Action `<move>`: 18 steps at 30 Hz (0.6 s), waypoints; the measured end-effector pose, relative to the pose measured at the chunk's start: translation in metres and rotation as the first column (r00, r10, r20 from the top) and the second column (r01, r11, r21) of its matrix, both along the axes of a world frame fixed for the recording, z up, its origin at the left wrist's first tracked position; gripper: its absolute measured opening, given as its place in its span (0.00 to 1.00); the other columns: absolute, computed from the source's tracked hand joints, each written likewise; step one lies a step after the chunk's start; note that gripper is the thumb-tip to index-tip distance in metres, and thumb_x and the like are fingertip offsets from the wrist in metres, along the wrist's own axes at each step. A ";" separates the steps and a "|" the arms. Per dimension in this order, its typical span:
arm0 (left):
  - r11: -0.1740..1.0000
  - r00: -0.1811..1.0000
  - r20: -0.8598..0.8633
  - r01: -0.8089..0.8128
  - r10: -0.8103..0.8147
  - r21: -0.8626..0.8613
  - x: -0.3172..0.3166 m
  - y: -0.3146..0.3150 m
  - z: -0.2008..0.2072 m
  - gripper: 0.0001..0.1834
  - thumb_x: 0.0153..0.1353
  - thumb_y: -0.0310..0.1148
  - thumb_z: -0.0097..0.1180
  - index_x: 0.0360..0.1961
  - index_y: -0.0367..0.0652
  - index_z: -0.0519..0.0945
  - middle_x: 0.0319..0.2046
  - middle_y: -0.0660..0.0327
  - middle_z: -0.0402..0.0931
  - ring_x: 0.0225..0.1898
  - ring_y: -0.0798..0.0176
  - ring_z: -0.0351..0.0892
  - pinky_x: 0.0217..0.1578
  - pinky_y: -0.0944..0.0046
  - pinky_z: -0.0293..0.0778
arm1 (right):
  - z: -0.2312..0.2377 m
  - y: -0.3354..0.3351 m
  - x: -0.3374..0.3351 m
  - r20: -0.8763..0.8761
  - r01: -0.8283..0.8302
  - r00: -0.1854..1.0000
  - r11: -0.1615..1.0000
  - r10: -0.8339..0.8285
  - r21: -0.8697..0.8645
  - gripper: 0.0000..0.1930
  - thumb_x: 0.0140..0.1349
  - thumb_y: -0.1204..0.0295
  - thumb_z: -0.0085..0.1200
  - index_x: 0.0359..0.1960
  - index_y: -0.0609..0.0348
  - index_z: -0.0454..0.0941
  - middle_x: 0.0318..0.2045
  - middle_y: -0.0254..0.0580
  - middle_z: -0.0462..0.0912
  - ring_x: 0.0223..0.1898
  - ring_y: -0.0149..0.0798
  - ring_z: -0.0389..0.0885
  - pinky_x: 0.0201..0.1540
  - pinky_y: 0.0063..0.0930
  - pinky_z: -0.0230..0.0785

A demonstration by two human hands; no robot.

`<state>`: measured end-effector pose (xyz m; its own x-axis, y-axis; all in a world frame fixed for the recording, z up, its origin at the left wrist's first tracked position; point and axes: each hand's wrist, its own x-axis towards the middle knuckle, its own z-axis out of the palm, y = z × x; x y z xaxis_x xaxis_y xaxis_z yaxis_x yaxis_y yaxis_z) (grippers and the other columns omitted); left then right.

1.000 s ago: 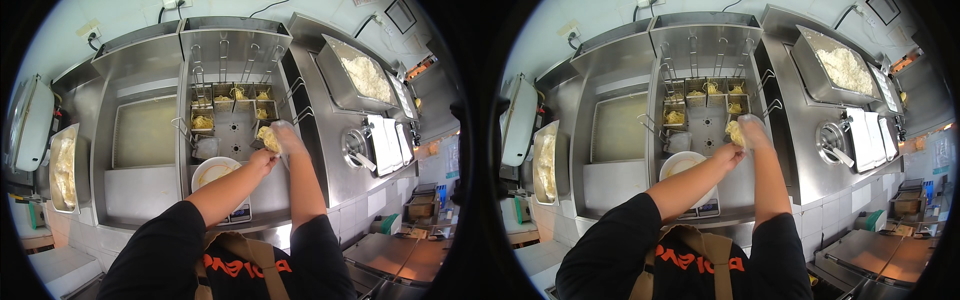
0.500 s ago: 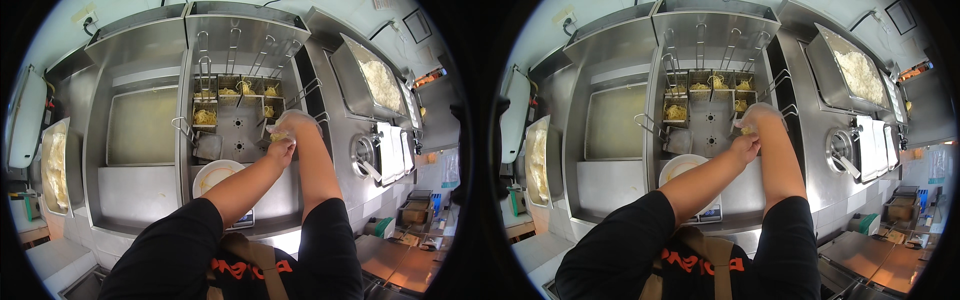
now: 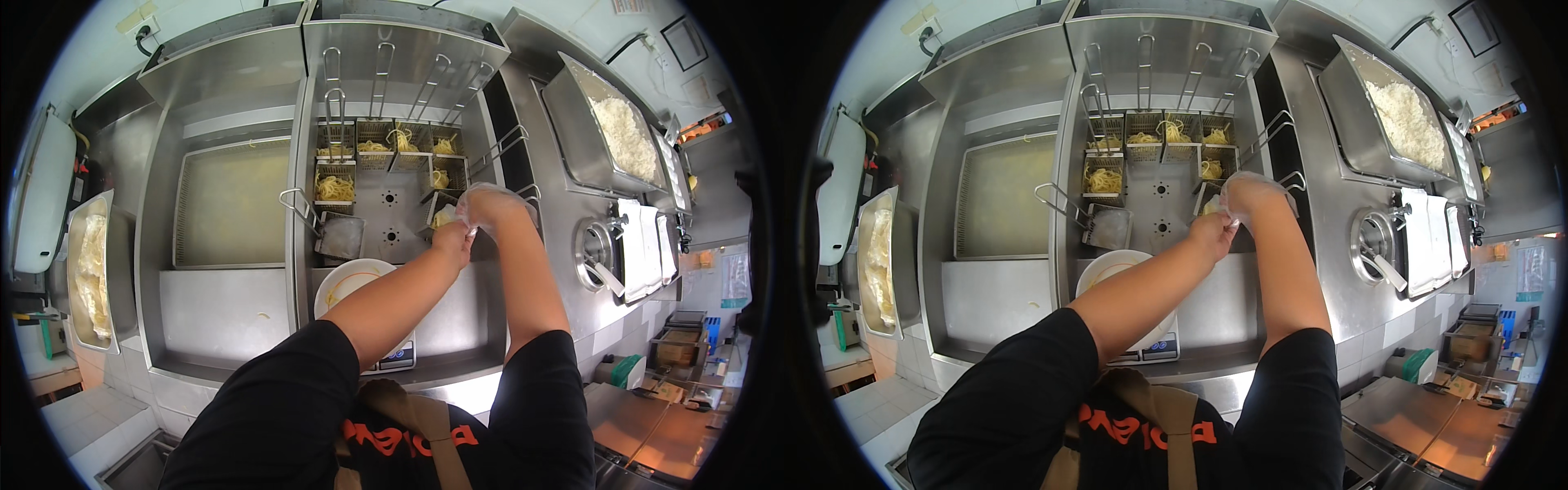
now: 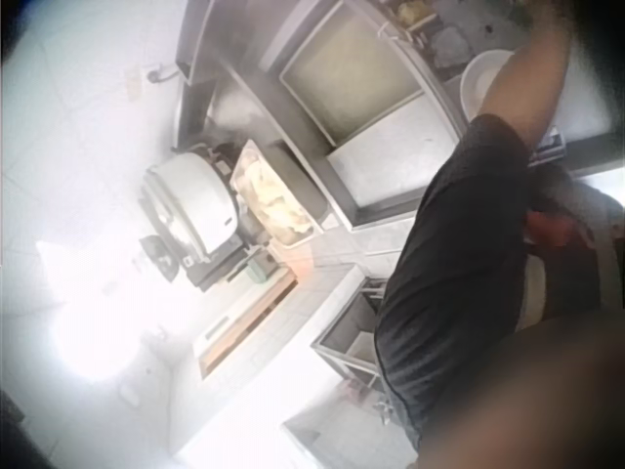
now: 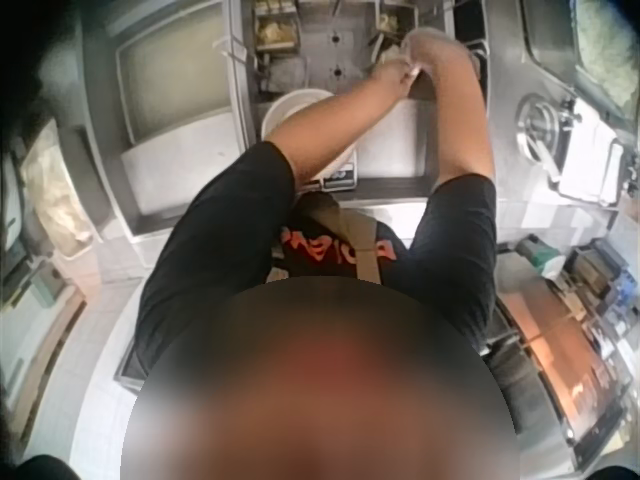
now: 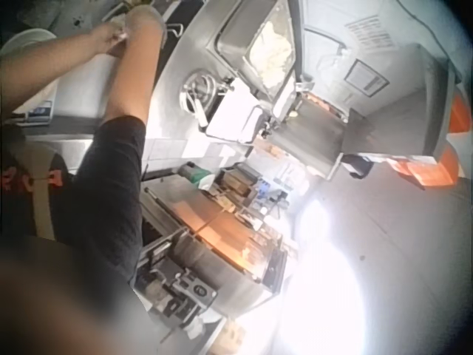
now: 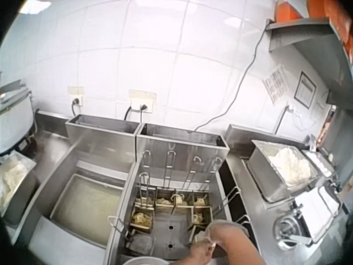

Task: The person assembles food orders in a commercial kitchen. They place fried items into a bowl, retrieve plates and napkins, scoop rice onto plates, and use tongs to add fried chicken and sauce to the plates.

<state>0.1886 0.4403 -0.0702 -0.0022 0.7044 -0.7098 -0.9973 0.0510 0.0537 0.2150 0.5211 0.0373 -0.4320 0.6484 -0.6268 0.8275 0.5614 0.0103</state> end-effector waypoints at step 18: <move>0.946 -0.100 -0.971 0.265 0.219 0.186 -0.199 -0.270 0.098 0.11 0.63 0.19 0.42 0.43 0.41 0.74 0.55 0.53 0.68 0.61 0.59 0.63 0.63 0.57 0.54 | 0.063 -0.019 0.012 -0.179 0.055 0.983 0.898 0.027 0.436 0.09 0.48 0.75 0.57 0.34 0.51 0.83 0.36 0.48 0.81 0.40 0.50 0.81 0.42 0.41 0.73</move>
<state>-0.0103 0.1698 0.0280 -0.4937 0.8353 0.2419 0.1649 -0.1832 0.9692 0.2271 0.5023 0.1007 -0.4975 0.8458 -0.1926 0.8464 0.5219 0.1056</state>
